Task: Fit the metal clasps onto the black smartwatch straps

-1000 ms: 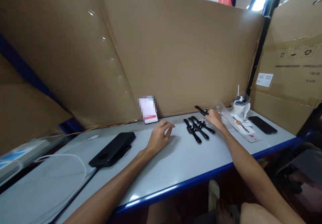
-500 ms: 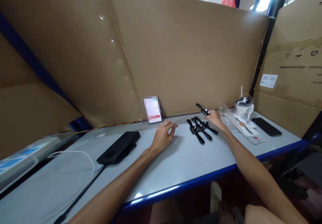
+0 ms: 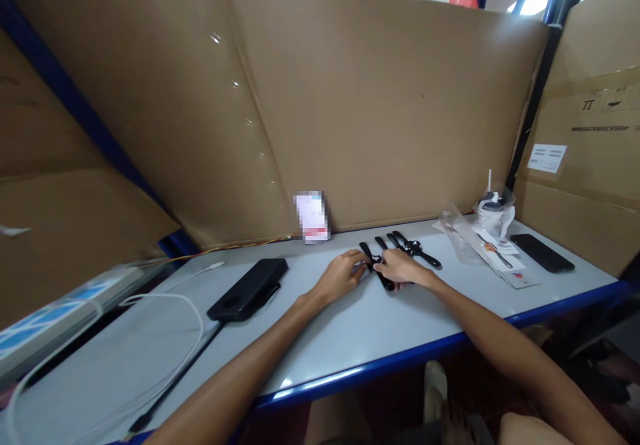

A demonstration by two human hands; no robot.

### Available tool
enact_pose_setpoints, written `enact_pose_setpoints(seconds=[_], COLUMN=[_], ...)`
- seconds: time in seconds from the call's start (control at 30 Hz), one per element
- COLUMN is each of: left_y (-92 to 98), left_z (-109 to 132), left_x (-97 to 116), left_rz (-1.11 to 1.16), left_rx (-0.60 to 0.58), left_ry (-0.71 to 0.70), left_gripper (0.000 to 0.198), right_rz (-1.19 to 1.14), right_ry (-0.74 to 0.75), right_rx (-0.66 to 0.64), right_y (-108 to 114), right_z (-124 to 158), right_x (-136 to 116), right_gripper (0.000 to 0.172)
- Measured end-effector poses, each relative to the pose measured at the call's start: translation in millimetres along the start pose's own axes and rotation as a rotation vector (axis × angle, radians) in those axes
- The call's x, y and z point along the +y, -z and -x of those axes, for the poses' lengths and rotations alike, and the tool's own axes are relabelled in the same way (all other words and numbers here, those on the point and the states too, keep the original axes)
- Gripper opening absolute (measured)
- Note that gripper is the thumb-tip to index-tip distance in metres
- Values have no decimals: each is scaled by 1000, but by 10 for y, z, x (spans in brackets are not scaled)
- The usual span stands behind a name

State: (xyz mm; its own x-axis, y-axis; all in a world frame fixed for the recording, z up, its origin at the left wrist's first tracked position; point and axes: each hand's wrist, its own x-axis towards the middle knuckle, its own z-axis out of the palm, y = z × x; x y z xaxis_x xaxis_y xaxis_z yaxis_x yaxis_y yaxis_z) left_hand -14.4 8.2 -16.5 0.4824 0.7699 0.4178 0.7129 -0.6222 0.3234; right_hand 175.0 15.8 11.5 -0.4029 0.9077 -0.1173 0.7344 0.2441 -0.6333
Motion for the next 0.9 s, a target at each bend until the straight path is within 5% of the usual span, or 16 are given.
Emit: enact_pose_setpoints(seconds=[0.1,0.2,0.37,0.6,0.77,0.9], left_y=[-19,-30,-18,-76,-177,-293], left_z=[2,4,16,-13,-136,-296], left_x=[11,3,-52,-25,102,218], left_rz=[12,13,23,-9,-64,-85], left_rx=[-16,-6,-32,-64,-60,-78], left_ry=[-8,-7,-28,-80,-58,-31], left_gripper=[27,21,16,20,18,17], right_rz=[274,397,510,247,16,21], right_ry=[89,-9,-222,-280,-247,-251], right_rx=[369,535,258,2,36,187], right_y=[268,561,813,856,904,932], right_z=[80,99,62,-4,-120,-195], right_x=[8,148,444,586,815,856], right_gripper=[27,24,13,18,11,18])
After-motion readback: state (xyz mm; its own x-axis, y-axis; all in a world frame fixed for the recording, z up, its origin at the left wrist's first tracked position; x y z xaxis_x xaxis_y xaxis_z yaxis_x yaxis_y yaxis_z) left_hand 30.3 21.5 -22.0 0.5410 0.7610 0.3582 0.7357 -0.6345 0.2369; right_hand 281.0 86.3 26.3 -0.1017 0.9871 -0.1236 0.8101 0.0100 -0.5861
